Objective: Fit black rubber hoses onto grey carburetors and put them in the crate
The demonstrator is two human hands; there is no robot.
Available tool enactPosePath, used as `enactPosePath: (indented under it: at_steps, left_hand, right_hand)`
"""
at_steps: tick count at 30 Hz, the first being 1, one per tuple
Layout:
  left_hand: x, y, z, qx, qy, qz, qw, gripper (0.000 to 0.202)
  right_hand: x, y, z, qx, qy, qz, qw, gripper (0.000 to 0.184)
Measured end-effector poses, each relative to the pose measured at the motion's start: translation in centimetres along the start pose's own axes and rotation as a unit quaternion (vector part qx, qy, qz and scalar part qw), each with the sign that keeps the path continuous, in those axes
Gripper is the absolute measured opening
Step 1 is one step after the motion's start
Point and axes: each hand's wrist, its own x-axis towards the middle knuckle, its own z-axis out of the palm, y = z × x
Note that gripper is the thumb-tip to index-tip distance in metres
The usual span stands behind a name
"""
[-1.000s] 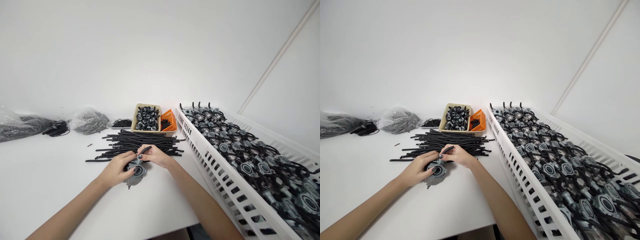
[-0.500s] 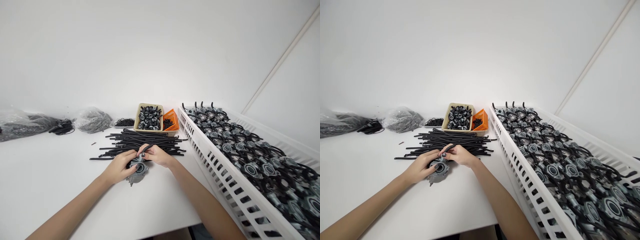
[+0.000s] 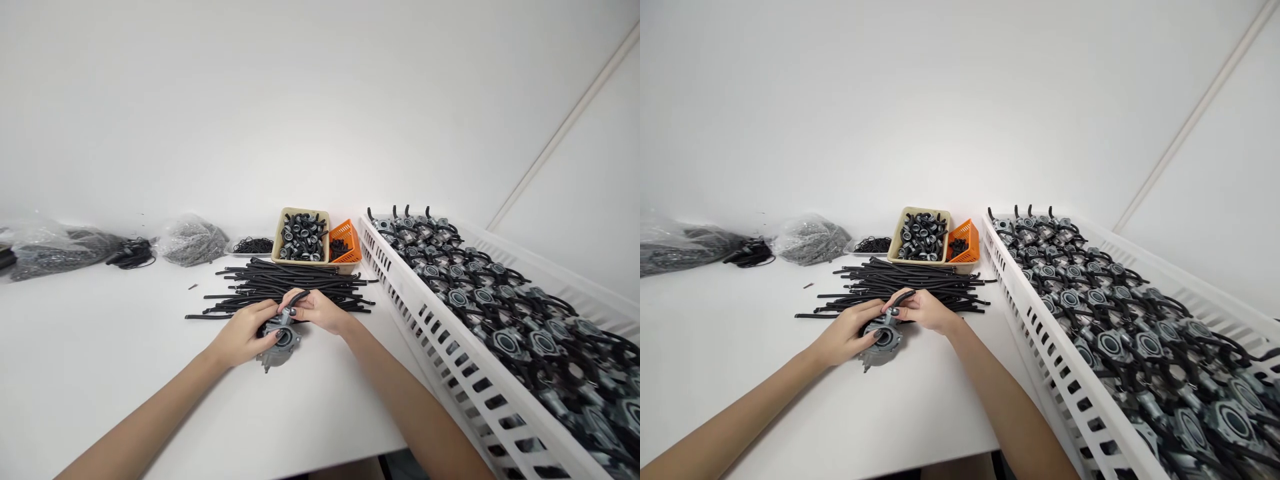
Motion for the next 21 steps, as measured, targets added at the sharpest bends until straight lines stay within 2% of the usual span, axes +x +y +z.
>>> enactPosePath:
  at_steps: [9,13,16,21]
  left_hand:
    - [0.0,0.0,-0.3,-0.014,0.006,0.008,1.000,0.035]
    - [0.0,-0.1,-0.2,-0.001,0.005,0.009,1.000,0.036]
    - [0.0,0.0,-0.1,0.015,0.006,0.014,1.000,0.037]
    - [0.1,0.4,-0.1,0.014,0.004,0.019,1.000,0.033]
  right_hand:
    - [0.6,0.8,0.6,-0.001,0.024,-0.010,1.000,0.037]
    - [0.3,0.2,0.6,-0.022,0.026,-0.014,0.999,0.038]
    - [-0.1,-0.9,0.0,-0.054,0.015,-0.024,0.998,0.035]
    - [-0.4,-2.2,-1.3,-0.171,-0.005,-0.056,0.984,0.026]
